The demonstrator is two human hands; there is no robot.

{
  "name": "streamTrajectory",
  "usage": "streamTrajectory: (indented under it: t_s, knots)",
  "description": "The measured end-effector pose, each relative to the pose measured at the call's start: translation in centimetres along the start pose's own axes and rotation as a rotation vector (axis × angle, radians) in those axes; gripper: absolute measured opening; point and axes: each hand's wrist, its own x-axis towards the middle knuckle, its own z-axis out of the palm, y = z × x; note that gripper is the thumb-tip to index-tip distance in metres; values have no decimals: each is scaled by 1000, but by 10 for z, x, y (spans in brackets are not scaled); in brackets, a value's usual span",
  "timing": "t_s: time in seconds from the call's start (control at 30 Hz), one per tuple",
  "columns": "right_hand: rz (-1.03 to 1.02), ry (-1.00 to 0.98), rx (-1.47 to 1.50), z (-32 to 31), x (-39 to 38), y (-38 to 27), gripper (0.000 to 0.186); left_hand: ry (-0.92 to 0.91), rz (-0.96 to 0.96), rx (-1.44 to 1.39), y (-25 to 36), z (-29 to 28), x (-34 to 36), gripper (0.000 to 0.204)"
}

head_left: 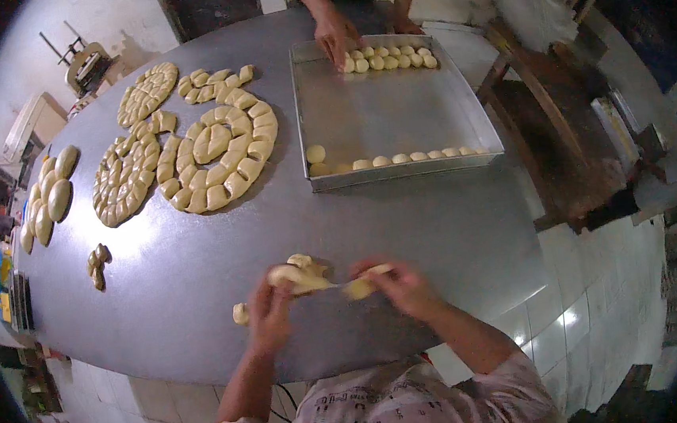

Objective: The person carries a tray filled with dough balls to a table, then shapes pieces of dough by hand and places them into rows on the tray.

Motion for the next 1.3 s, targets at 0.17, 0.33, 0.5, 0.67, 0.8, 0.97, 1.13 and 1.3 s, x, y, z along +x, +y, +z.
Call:
streamTrajectory:
  t_s: [0.17, 0.33, 0.5, 0.67, 0.8, 0.97, 1.13, 1.3]
  knots:
    - [-497, 700, -1154, -74, -61, 40, 41, 160, -19, -302, 1, -57, 9, 26]
    - [-518, 1271, -1214, -106, 43, 5, 33, 18, -168, -179, -1, 10, 13, 14]
    - [-610, 674, -1121, -98, -6, 34, 22, 40, -116, -58, -32, -25, 10, 28]
    - [-624, 1068, -1121, -170, 36, 13, 18, -48, -195, -50, -32, 0, 7, 39]
    - [-842, 782, -1062, -128, 32, 41, 21, -126, -264, -58, -7, 40, 7, 42]
    - [-632, 928, -1166, -198, 24, 26, 21, -80, -224, -98, -8, 41, 12, 33]
    - [-633, 736, -1115, -156, -13, 33, 24, 191, -130, -96, -19, 7, -8, 20]
    - [-529, 530, -86, -167, 17, -57, 30, 457, -343, 29, -9, -22, -19, 25]
